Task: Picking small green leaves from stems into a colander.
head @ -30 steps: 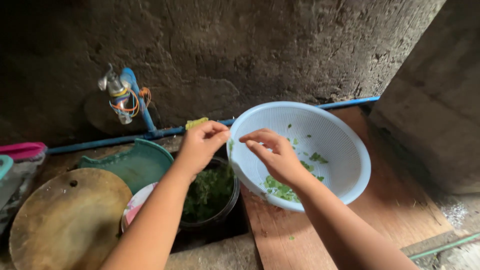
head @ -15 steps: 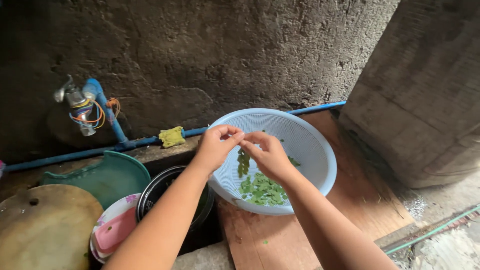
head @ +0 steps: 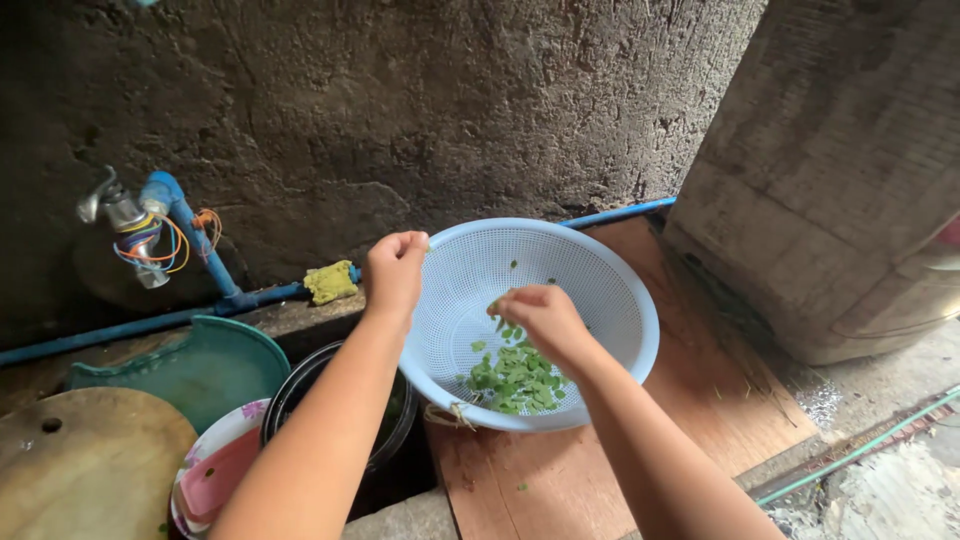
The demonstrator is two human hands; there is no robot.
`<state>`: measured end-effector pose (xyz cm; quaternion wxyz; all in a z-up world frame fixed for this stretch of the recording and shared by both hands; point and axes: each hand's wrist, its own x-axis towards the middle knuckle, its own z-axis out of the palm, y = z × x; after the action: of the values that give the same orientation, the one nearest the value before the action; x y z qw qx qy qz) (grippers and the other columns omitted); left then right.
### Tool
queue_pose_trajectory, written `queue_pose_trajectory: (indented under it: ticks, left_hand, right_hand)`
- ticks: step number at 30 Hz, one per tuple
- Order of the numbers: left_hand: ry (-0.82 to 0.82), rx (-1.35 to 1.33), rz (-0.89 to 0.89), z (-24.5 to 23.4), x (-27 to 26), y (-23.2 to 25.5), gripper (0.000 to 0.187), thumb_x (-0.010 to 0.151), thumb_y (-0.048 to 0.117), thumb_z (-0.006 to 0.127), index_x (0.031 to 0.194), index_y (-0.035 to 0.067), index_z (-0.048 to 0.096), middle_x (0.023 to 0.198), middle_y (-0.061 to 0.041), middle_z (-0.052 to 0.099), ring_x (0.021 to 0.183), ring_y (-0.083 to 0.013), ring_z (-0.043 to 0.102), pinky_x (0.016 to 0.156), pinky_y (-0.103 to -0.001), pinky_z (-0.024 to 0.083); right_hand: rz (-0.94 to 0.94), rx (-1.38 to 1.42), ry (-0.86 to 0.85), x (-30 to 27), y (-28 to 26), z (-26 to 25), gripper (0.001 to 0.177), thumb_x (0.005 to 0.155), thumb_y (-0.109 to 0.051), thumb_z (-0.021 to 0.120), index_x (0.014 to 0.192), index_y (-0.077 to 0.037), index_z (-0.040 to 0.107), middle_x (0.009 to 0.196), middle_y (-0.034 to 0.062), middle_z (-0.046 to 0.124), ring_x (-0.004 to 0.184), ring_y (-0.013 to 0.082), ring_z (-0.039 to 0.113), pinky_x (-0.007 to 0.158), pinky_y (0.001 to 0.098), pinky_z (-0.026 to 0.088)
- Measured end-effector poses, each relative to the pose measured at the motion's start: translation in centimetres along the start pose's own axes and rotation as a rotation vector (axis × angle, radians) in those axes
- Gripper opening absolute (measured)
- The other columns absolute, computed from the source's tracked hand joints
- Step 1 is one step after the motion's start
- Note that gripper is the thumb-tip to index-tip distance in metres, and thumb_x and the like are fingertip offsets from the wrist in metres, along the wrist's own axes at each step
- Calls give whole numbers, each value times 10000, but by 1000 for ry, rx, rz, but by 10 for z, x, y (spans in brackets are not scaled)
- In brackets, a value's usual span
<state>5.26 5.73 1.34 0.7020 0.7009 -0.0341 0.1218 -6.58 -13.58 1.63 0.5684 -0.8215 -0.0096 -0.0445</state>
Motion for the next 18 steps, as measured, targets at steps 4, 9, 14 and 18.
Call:
queue_pose_trajectory:
  ticks: [4,9,14,18]
  left_hand:
    - [-53,-49,-16,6,-13,-5,195,917,223,729,995,48,762,853,15,735,759,-77,639,695,-271,529]
    - [-227,-114,-23,26,-37,-1,208,868,223,794,976,45,797,824,18,714,737,-60,596,668,-248,490]
    - [-302,-147,-83,37,-53,11,225,869,241,793,982,46,795,821,21,706,739,-62,589,666,-241,480]
    - [-367,-231,-88,49,-55,-1,250,877,249,788,1008,36,785,846,16,717,773,-60,605,700,-232,491]
  right_hand:
    - [3,-386,56,-14,-24,-12,338,835,-252,713,1154,-153,767,978,41,760,880,203,710,826,317,508]
    - [-211,-618,347,-8,-15,-26,301,820,-253,746,1086,-130,816,1040,120,793,991,311,721,864,449,523]
    - [-316,-325,227,-1,-9,-26,331,800,-231,704,1079,-78,793,1009,105,797,950,241,742,842,412,552]
    - [-156,-202,227,-6,-8,-21,315,848,-321,740,994,-48,798,904,102,816,852,194,763,787,371,581]
